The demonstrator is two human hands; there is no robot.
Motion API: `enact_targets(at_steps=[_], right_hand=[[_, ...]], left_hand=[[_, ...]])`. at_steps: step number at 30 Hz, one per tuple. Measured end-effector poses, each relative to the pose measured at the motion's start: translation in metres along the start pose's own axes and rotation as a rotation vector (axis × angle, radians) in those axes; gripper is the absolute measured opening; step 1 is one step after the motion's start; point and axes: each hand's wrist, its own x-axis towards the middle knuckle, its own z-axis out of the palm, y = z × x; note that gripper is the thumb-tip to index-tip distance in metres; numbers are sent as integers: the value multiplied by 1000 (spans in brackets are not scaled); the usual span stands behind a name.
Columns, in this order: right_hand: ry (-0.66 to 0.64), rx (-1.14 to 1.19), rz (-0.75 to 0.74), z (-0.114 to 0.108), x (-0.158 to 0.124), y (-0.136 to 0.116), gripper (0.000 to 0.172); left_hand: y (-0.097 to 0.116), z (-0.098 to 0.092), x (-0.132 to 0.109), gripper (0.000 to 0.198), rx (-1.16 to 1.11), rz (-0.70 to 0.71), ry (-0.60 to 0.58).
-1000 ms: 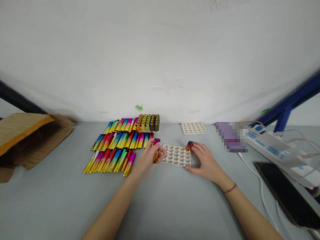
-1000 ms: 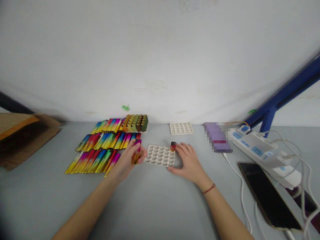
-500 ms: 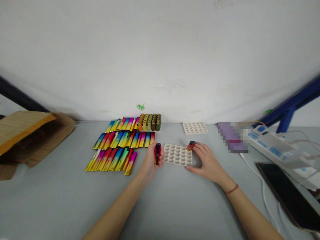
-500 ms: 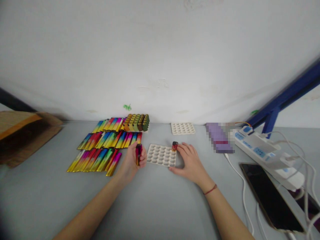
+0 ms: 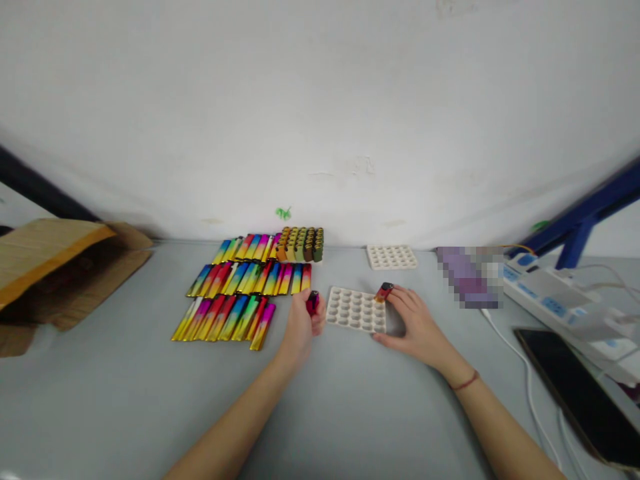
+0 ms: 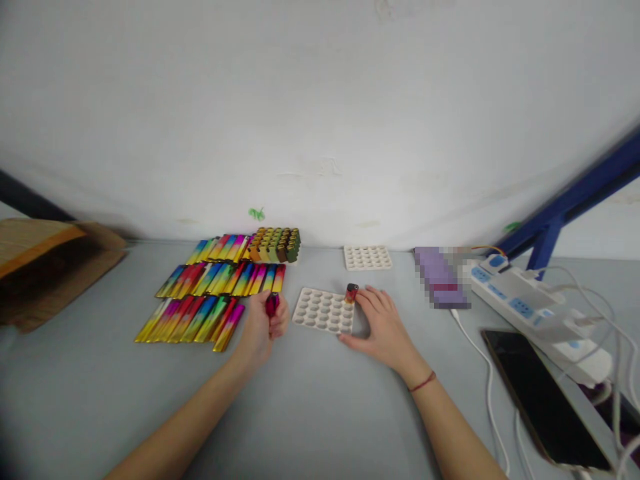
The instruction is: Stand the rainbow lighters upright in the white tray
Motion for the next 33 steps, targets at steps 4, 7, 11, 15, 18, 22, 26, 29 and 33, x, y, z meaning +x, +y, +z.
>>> enact_targets(at_steps=[4,7,11,15,18,22,26,29,33], right_hand=[[3,0,-4,0,0,1,70],[9,0,-2,0,1,0,71],[-1,21,0,2,4,-5,70],[-17,55,-28,6,15,-13,73],[-32,74,-58,12,26,-20,72],[-18,78,-38,21,34,-25,72],[0,52,-38,28,30,-24,73],[15,29,-41,30,27,-21,72],[24,42,-58,30,28,-21,68]], left_hand=[[0,0,-1,40,0,4,7],[1,-1,0,40,-8,12,8],[6,-5,0,40,-17,35,-7],[15,-12,0,46,-1,44,-52],[22,-24,2,48,43,43,-74],[31,-42,10,45,97,32,-53],[39,-52,19,40,111,38,-42],[41,-53,20,39,123,61,-19],[35,-46,17,41,105,77,-14]])
